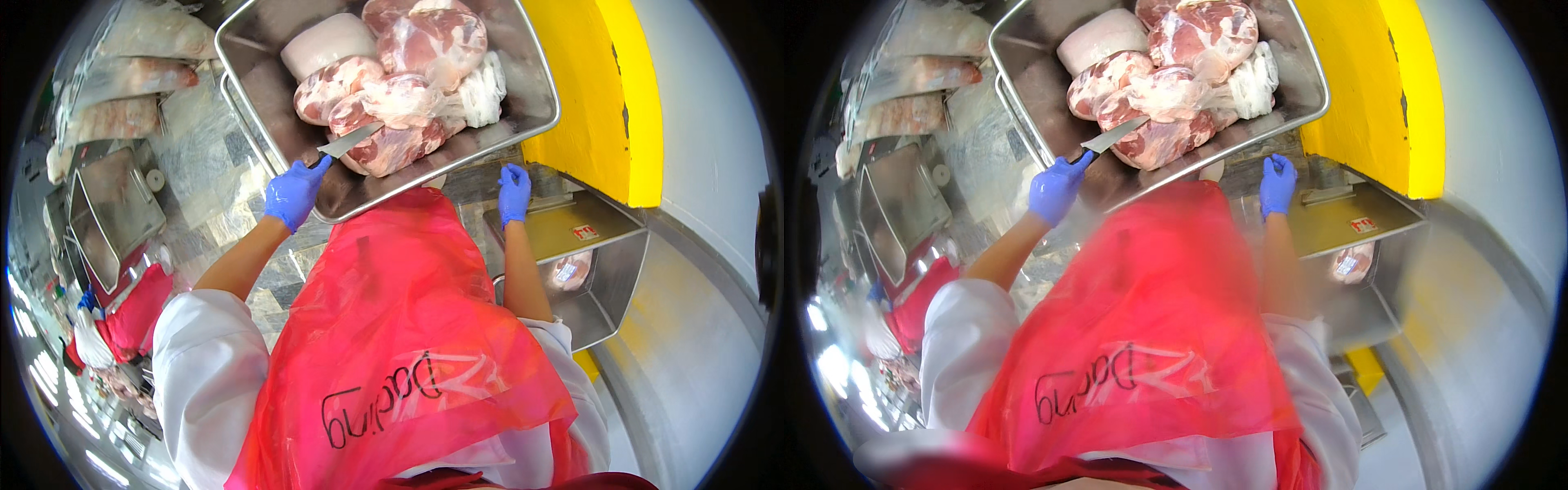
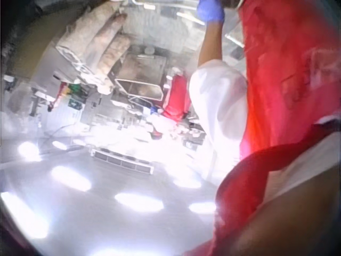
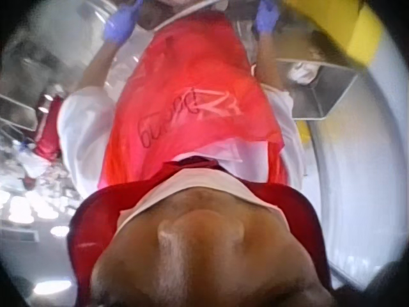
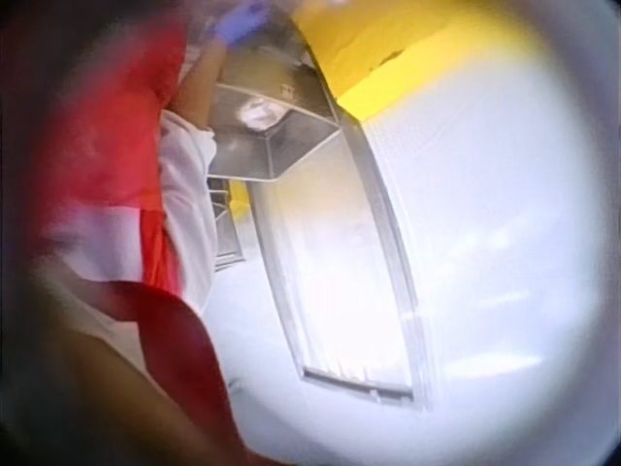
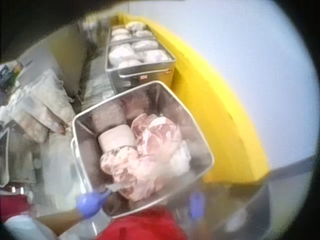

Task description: The person removes vacuum-sealed meat packages from a water bath, places them in a metal tray, and uses a knife to trim fat and connective tissue from the meat. The trimmed pieces are set aside in the tray.

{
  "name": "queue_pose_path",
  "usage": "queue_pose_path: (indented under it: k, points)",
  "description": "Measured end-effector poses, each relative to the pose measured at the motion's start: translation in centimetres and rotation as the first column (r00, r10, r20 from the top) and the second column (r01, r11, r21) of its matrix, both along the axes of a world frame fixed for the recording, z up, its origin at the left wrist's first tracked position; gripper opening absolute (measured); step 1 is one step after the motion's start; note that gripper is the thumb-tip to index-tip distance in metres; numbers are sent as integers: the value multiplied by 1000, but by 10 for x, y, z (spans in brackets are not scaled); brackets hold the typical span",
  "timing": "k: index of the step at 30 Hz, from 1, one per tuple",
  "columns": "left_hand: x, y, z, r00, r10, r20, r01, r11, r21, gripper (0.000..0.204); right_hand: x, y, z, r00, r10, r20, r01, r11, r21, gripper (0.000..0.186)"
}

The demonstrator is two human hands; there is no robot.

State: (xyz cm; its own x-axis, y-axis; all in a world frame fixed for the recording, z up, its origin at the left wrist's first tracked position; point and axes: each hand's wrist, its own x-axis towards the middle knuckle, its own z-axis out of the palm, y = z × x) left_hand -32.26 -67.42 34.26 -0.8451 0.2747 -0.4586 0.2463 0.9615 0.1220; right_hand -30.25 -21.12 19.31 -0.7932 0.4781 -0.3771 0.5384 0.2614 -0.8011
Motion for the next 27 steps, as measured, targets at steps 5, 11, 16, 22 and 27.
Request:
queue_pose_path:
  k: [5,11,16,22,27]
  points:
    - [5,8,3,999,-25,-25,23,998,-63,50,-20,27,-27,997,73,-9,-71,991,116,35]
    - [-6,13,15,993,-111,-30,107,987,-115,52,-36,52,-21,987,-130,99,139,986,-90,34]
    - [-8,10,10,960,-226,-163,208,971,-119,59,-59,71,-12,935,-248,254,293,942,-161,39]
    - [-20,29,25,994,-113,4,113,987,-111,54,-83,67,-13,814,-349,465,536,761,-366,60]
    - [-21,34,27,999,-43,30,46,995,-93,52,-108,48,-16,757,-371,538,610,697,-377,66]
